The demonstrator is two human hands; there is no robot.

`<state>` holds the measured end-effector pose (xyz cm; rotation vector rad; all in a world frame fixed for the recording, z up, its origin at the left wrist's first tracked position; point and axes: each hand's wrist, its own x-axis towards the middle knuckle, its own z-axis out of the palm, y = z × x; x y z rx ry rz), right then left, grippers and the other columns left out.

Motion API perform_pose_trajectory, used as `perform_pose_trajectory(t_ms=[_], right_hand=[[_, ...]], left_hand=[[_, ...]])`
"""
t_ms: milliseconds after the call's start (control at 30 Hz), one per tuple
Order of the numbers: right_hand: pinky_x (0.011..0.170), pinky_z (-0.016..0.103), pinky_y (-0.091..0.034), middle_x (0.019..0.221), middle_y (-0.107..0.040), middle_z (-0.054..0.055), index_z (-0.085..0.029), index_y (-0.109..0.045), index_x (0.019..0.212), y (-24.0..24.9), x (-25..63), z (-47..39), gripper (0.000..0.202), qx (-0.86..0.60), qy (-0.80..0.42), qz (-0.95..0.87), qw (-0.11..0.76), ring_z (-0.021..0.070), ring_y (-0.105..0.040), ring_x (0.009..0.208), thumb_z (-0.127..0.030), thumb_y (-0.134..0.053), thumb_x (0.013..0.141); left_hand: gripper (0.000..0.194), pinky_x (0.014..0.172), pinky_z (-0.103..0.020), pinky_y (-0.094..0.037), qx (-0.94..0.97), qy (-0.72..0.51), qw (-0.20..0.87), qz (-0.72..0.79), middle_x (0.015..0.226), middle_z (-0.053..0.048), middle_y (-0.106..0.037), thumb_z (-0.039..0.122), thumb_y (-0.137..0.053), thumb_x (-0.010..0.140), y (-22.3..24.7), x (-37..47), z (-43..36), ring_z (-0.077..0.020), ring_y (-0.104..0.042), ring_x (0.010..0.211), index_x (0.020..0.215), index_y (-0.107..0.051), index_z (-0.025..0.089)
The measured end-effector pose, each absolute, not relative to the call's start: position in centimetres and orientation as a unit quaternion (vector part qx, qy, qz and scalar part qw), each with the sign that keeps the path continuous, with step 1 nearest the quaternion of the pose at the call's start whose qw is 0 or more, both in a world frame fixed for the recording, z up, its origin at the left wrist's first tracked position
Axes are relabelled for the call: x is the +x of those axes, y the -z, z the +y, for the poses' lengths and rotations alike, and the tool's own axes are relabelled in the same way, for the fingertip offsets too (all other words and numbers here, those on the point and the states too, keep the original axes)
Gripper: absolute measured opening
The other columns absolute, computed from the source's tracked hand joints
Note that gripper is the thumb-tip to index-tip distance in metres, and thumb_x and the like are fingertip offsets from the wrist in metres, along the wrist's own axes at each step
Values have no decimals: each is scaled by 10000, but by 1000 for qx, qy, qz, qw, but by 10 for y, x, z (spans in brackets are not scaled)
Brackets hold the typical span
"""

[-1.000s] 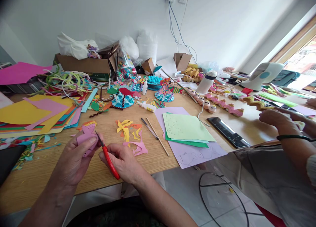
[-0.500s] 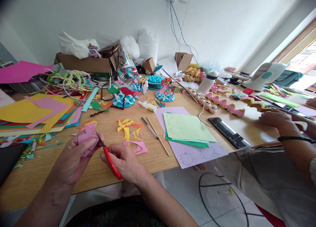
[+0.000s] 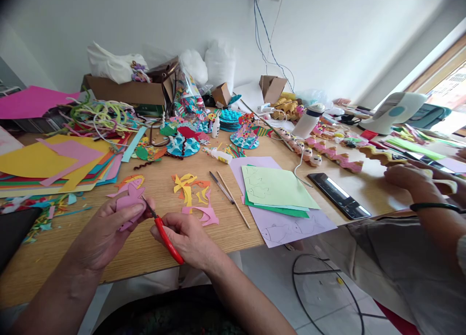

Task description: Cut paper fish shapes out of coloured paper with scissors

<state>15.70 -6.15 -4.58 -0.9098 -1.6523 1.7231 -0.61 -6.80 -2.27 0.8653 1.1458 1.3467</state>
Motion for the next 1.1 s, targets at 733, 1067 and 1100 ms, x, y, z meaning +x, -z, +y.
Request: perform_pose_trajectory(t_ms=[733, 1067, 1100], right_hand=[[448, 220, -179, 554, -310, -63, -190, -432, 622, 44, 163, -61, 464, -312, -640, -644, 280, 71, -276, 486, -566, -554, 864], [445, 219, -173, 556, -315, -63, -186, -430, 624, 44, 166, -61, 483, -312, -645, -642, 273, 67, -277, 487, -583, -610, 832], [446, 219, -175, 558, -315, -62, -187, -428, 624, 44, 167, -61, 495, -311, -642, -646, 272, 68, -279, 488, -602, -599, 832]], left_hand=[[89, 676, -244, -509, 417, -523, 565, 483, 632, 6, -663, 247, -758, 599, 15, -11, -70, -128, -558, 633, 641, -723, 177], [60, 710, -245, -496, 438, -502, 570, 481, 644, 19, -665, 236, -740, 633, 16, -13, -70, -133, -564, 671, 667, -731, 187], [55, 712, -246, -495, 440, -498, 572, 480, 644, 20, -662, 233, -736, 637, 16, -14, -70, -135, -567, 676, 671, -733, 189]])
